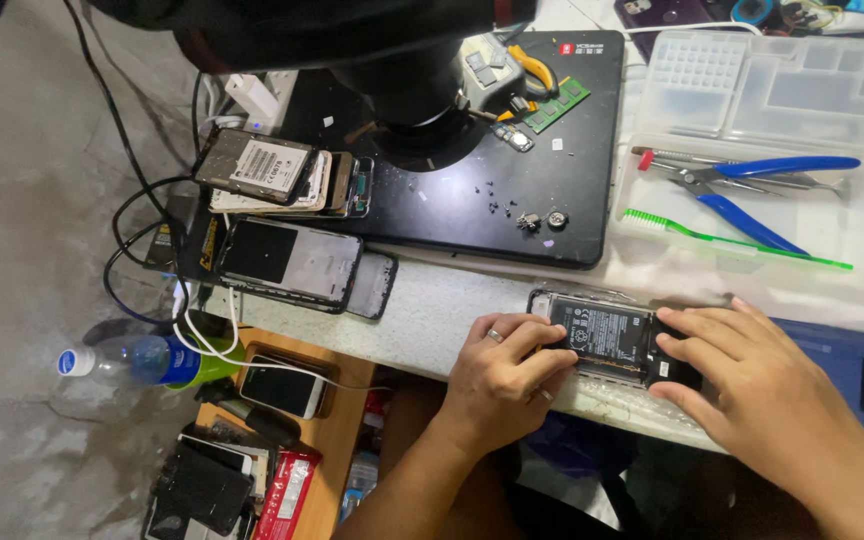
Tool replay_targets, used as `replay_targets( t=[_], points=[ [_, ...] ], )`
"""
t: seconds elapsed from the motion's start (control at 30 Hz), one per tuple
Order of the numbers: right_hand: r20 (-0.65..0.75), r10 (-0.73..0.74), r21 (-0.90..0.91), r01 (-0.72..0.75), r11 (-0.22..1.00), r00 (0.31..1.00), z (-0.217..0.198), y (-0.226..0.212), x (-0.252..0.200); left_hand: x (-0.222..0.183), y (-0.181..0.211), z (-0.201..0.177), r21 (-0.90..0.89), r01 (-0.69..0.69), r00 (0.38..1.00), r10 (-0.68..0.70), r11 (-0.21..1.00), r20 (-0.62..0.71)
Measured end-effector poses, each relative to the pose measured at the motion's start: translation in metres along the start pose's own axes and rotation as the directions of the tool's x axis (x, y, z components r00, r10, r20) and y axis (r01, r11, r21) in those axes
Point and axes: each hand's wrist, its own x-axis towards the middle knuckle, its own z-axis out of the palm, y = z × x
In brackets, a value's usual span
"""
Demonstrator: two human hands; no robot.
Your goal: The person works on a disassembled smartphone, using a screwdriver to remove and place screws, and a metal prying tool to separate internal components. The person handles the phone body, battery, and small screws while working at a cluttered electronics repair bench.
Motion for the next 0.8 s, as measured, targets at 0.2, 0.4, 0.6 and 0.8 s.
replay_targets(
  t=[0.2,0.4,0.6,0.8],
  points=[
    [0.043,0.158,0.004,-0.158,0.987,0.987,0.007,-0.004,-0.001,0.0,-0.001,0.001,-0.017,0.007,1.0,-0.007,1.0,0.006],
    [-0.005,0.16,0.015,-0.16,0.987,0.987,0.004,-0.008,-0.001,-0.002,-0.001,0.0,-0.007,0.008,1.0,-0.008,1.0,-0.004],
    [-0.073,0.119,-0.119,-0.127,0.985,0.99,0.008,-0.014,-0.01,-0.004,0.003,-0.001,-0.036,0.003,1.0,-0.002,0.999,0.013],
    [-0.061,0.095,-0.265,-0.108,0.958,0.994,0.018,-0.021,-0.019,-0.017,-0.007,-0.005,-0.356,0.11,0.983,-0.155,0.928,-0.099]
  ],
)
